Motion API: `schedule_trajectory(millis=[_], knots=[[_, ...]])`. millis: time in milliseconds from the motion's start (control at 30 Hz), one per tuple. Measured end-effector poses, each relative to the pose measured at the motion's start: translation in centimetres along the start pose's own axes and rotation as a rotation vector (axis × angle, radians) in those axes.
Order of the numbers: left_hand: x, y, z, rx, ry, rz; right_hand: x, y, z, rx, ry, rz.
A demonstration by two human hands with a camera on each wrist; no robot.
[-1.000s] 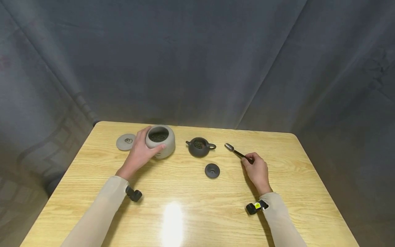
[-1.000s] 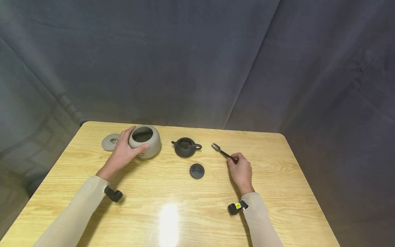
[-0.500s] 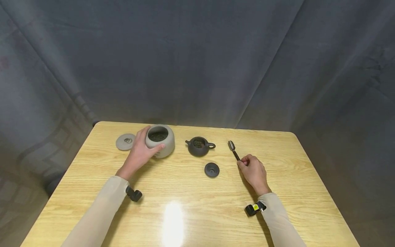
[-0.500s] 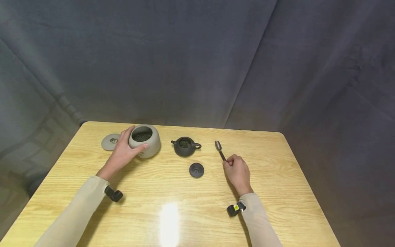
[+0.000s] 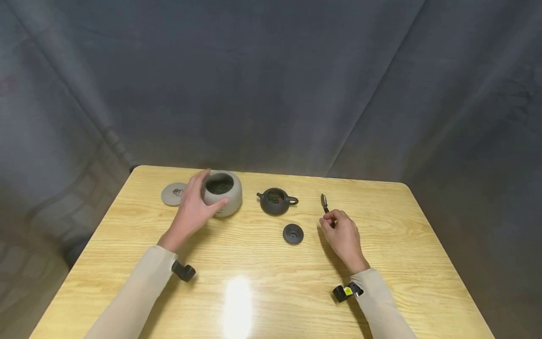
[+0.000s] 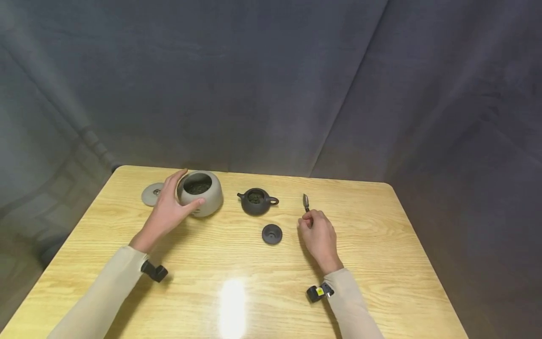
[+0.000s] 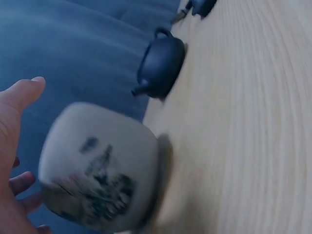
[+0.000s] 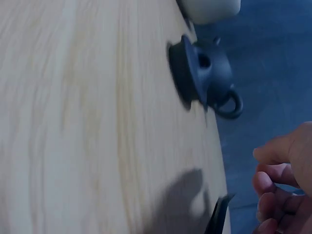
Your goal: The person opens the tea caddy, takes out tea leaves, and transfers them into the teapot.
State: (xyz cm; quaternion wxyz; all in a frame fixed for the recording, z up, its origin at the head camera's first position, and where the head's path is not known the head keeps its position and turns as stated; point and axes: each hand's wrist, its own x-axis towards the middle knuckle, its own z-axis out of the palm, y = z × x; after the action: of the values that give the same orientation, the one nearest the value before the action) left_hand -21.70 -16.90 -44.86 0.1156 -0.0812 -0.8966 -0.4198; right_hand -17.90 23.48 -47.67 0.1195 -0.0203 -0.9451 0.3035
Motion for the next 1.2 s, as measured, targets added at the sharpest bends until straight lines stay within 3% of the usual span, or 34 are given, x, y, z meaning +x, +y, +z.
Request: schedule_trajectory(millis=[300,600,867,1200], knots=[[-1.2,3.6,-0.2,-0.039,-0.010,0.109,-0.7,-2.1,0.1,0.031,-0.036,-0.041],[-1.9,6.0,0.5,-0.093,-0.087,0.112,-1.8,-3.1,1.2,0.089,-0.101,-0.091],[-2.1,7.1,3.3,-0.120,-0.171,0.162,-2.6,-3.5,2.6,0.117,-0.165,-0.177],[-2.2,6.5,7.0,-0.198,-0.269,0.096,-2.7,-3.6,3.6,0.087,-0.194,-0.203]])
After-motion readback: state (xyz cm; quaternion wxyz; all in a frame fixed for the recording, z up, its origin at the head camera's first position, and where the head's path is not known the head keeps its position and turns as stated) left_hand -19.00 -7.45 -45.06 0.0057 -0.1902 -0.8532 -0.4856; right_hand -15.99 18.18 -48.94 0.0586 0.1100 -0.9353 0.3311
